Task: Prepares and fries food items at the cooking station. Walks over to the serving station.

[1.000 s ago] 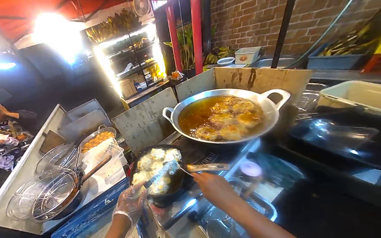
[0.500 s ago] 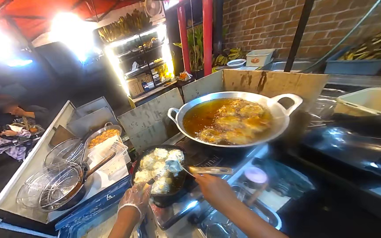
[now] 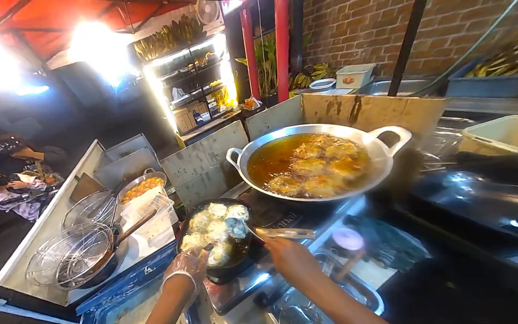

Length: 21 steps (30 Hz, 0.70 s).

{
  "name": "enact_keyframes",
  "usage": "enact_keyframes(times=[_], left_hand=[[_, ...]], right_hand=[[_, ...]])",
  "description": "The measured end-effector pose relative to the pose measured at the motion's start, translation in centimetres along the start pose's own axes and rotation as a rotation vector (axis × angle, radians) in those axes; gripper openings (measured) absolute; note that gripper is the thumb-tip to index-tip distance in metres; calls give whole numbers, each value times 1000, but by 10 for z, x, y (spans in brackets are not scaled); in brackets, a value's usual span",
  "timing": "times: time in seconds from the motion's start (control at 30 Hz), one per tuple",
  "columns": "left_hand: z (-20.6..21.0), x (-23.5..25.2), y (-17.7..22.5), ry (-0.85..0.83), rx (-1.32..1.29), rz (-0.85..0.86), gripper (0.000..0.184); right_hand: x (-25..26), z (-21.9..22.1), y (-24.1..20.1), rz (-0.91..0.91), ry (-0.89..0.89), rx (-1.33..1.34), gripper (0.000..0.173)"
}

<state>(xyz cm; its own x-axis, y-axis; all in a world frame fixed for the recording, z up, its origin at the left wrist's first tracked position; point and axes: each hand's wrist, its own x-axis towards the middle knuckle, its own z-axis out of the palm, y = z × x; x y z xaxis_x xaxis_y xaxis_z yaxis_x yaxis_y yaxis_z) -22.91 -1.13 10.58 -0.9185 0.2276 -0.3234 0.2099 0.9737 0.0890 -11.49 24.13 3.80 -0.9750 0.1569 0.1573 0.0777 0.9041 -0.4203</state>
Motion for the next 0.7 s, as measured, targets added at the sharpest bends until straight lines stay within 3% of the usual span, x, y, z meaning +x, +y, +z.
enact_keyframes(times=[0.23,0.53,0.7], left_hand=[[-3,-5,-1,71,-35,54,52],[-4,-2,-2,-39,75,-12,53],[-9,-12,2,-26,63,-30,53]], right_hand=[[4,-3,-1,40,-95,47,40],[9,3,12,-42,70,119,40],[16,1,17,-21,10,165,40]])
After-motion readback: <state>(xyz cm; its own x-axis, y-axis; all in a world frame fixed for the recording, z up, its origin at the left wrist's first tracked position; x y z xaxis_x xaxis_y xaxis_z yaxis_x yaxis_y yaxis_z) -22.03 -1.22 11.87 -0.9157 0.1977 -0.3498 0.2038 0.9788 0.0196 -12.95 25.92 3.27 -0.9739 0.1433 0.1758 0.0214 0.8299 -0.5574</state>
